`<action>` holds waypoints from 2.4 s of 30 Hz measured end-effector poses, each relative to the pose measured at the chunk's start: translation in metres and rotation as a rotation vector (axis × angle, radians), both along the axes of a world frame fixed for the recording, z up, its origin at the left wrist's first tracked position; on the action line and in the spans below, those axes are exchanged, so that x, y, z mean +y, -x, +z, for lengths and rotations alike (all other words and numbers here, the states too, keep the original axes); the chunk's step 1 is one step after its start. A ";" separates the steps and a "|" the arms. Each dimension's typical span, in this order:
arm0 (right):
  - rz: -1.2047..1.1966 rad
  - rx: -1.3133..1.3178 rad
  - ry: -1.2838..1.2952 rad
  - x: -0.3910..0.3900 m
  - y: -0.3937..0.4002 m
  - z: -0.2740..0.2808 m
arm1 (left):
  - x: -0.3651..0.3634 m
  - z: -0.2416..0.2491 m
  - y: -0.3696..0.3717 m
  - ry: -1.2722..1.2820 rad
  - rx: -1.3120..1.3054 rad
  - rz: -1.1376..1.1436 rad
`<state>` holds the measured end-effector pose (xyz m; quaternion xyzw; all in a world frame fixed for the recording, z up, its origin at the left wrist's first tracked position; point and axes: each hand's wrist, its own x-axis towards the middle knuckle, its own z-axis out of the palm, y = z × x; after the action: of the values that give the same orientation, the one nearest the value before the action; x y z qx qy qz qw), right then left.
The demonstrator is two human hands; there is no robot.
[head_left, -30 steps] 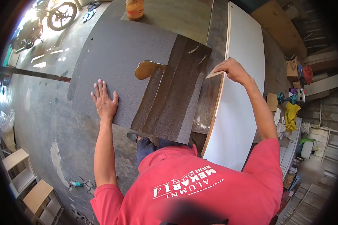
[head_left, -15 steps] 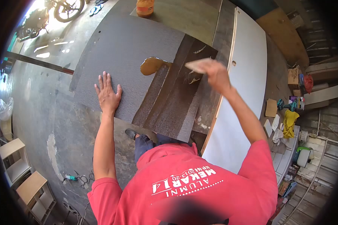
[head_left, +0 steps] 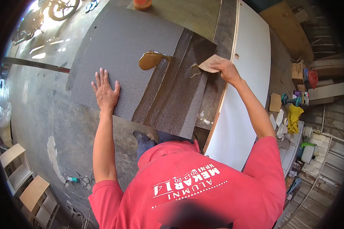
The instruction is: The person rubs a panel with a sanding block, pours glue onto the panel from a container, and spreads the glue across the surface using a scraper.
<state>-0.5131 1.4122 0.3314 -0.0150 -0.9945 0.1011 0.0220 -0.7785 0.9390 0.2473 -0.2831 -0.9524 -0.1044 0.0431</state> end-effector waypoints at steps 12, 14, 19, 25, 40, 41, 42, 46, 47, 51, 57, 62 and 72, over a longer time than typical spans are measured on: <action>-0.007 0.099 -0.073 -0.077 0.006 0.025 | -0.003 -0.006 0.002 -0.034 0.037 0.003; 0.019 0.122 -0.108 -0.082 0.001 -0.011 | -0.002 -0.006 0.003 -0.040 0.038 0.006; 0.119 -0.123 -0.088 -0.082 -0.043 0.020 | -0.003 -0.007 0.002 -0.071 0.044 0.007; 0.075 -0.175 -0.003 -0.117 -0.022 0.067 | -0.004 -0.009 0.002 -0.076 0.057 0.008; 0.081 -0.225 0.034 -0.204 -0.051 0.062 | -0.005 -0.014 0.003 -0.122 0.042 0.007; 0.051 -0.160 -0.013 -0.215 -0.061 0.039 | -0.005 -0.016 0.004 -0.134 0.048 0.004; 0.022 -0.096 -0.063 -0.226 -0.070 0.024 | -0.005 -0.017 0.005 -0.148 0.055 0.003; 0.066 -0.116 -0.071 -0.247 -0.100 0.029 | -0.006 -0.017 0.006 -0.165 0.046 0.020; 0.060 -0.222 -0.032 -0.245 -0.099 0.043 | -0.006 -0.017 0.005 -0.166 0.049 0.017; -0.051 -0.196 0.064 -0.236 -0.051 0.084 | -0.005 -0.015 0.004 -0.137 0.047 0.009; -0.224 0.052 -0.001 -0.143 0.034 0.037 | -0.005 -0.014 0.004 -0.133 0.044 0.003; -0.453 -0.040 -0.011 -0.111 0.050 0.002 | -0.005 -0.014 0.004 -0.113 0.049 0.002; 0.014 -0.188 -0.005 -0.215 -0.085 0.028 | -0.005 -0.020 0.006 -0.127 0.090 -0.005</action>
<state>-0.4285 1.1968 0.3597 -0.0174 -0.9925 0.0968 -0.0721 -0.7840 0.9340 0.2271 -0.2867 -0.9403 -0.1516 0.1035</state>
